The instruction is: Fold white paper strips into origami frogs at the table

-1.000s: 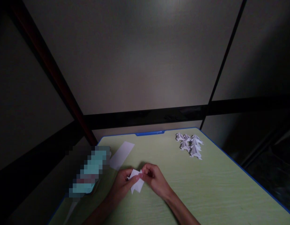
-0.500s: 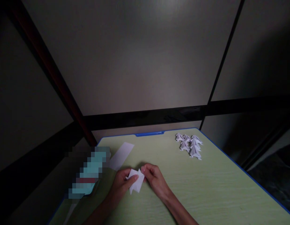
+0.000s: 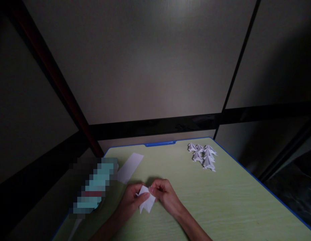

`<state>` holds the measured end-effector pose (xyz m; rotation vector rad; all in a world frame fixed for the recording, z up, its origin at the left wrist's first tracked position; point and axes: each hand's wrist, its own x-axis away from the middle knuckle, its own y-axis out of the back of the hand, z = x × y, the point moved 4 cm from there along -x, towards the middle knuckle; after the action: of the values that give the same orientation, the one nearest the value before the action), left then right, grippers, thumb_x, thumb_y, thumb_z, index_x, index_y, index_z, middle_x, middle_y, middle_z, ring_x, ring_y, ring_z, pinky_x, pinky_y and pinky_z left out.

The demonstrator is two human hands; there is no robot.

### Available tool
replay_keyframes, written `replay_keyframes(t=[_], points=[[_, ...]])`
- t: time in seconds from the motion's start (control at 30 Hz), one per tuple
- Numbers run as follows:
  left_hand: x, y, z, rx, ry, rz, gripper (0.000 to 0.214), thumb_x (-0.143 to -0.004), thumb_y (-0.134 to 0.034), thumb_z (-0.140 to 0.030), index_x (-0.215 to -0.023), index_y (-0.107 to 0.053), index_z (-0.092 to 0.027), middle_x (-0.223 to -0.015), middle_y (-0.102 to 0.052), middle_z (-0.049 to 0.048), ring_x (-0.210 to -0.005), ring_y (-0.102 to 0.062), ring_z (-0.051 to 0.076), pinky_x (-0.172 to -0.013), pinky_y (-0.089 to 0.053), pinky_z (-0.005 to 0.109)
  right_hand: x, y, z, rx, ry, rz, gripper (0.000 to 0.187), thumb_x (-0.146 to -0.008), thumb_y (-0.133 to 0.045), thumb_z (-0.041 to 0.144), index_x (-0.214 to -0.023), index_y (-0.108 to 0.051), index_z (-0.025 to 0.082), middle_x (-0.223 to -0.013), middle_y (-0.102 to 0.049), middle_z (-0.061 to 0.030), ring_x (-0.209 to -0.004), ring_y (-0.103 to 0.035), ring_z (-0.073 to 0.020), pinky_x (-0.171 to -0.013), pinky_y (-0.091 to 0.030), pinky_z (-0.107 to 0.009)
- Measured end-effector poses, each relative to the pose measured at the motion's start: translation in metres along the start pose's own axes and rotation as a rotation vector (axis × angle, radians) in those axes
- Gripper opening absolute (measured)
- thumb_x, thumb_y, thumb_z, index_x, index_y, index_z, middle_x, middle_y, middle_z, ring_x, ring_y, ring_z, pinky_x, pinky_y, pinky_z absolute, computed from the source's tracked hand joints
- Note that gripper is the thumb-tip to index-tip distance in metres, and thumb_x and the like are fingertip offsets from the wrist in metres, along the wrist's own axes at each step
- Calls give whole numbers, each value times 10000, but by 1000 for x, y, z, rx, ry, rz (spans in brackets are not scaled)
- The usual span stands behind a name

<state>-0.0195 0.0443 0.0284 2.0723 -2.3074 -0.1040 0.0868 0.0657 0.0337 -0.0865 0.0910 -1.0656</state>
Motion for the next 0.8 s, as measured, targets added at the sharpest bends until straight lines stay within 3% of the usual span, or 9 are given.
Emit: replay_keyframes(t=[0.27,0.53,0.67,0.8], points=[[-1,-2,-10,154,65,59,322,-618,-530,-390,-591,-598,-76,-483,-561,23,-439,-448,95,-419,-323,187,-2,5,4,30,81,-116,347,-645,-513,435,-467,-425,150,-414,-382,56,-399,-331,-69,-406,-238,-199],[-6,3,8,122,101,-100,225,-555,-602,-310,-589,-591,-88,-470,-588,15,-432,-513,124,-425,-379,208,0,8,13,1,177,-218,234,-641,-559,363,-608,-430,171,-491,-404,64,-443,-392,-75,-426,-314,-189],[-6,5,5,106,109,-173,200,-548,-606,-285,-586,-604,-89,-473,-593,14,-449,-526,134,-428,-389,210,1,5,11,-20,178,-167,259,-556,-644,322,-604,-436,174,-538,-464,50,-479,-454,-88,-452,-364,-199],[-4,4,-1,117,118,-171,191,-552,-602,-265,-614,-617,-86,-485,-610,21,-465,-546,148,-433,-397,215,-1,3,7,-41,134,-133,253,-528,-661,318,-600,-477,160,-497,-490,47,-457,-482,-96,-447,-381,-211]])
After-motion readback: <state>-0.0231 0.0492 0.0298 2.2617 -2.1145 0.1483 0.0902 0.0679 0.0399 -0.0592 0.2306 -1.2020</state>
